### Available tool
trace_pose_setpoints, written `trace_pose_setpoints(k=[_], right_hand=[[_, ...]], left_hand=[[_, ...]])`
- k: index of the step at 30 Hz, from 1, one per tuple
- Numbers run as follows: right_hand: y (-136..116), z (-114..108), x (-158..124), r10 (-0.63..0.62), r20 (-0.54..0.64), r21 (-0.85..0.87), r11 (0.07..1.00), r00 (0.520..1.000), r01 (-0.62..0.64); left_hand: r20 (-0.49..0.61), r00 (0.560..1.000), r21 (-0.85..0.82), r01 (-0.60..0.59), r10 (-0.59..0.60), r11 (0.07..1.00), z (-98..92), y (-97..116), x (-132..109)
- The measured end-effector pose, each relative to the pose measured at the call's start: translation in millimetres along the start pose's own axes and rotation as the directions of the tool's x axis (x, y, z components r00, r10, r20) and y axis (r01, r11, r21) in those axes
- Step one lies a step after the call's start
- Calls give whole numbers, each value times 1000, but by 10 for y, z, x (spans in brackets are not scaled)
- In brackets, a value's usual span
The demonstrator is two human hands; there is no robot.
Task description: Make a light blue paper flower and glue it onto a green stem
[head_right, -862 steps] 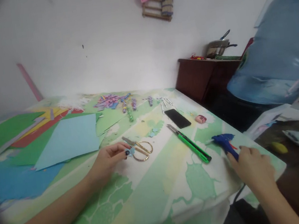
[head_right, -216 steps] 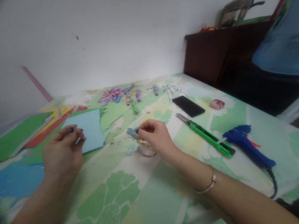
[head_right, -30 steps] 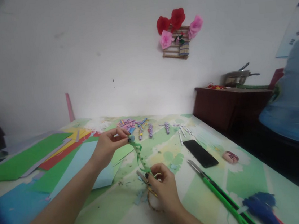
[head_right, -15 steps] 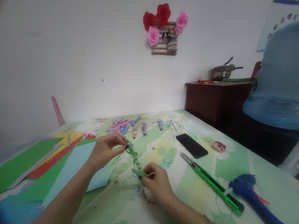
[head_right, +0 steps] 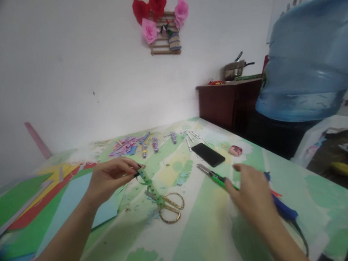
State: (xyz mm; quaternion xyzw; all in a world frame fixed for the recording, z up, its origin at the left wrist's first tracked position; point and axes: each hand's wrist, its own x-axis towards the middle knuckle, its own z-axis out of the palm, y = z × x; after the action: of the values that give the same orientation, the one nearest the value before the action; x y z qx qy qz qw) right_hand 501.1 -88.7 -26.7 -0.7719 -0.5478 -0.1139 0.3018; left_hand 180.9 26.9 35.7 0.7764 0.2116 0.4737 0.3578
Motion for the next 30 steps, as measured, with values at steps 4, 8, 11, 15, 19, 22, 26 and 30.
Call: trace_pose_setpoints(k=[4, 8, 11, 15, 19, 22, 26, 30], right_hand=[[502, -30, -171, 219, -29, -311, 926, 975, -217], [673, 87, -391, 301, 6, -409, 871, 954, -272], [722, 177, -395, 296, 42, -395, 882, 954, -256], [824, 209, -274, 285, 79, -359, 902, 955, -240], [922, 157, -175, 229, 189, -320, 934, 955, -161], [937, 87, -122, 235, 209, -283, 944, 949, -171], [823, -59, -81, 261, 150, -215, 950, 954, -226], [553, -214, -181, 178, -25, -65, 982, 984, -179]], left_hand=[[15, 1000, 20, 18, -18, 1000, 16, 33, -19], [53, 999, 2, 10, -10, 1000, 38, 65, -31], [85, 996, -7, -2, 2, 1000, 63, 92, -35], [126, 992, -16, -23, 25, 1000, 97, 131, -41], [146, 988, 4, -47, 46, 999, 130, 174, -46], [162, 986, 33, -49, 43, 998, 157, 198, -47], [159, 985, 63, -73, 62, 995, 202, 210, -54], [159, 983, 89, -111, 96, 990, 243, 217, -70]])
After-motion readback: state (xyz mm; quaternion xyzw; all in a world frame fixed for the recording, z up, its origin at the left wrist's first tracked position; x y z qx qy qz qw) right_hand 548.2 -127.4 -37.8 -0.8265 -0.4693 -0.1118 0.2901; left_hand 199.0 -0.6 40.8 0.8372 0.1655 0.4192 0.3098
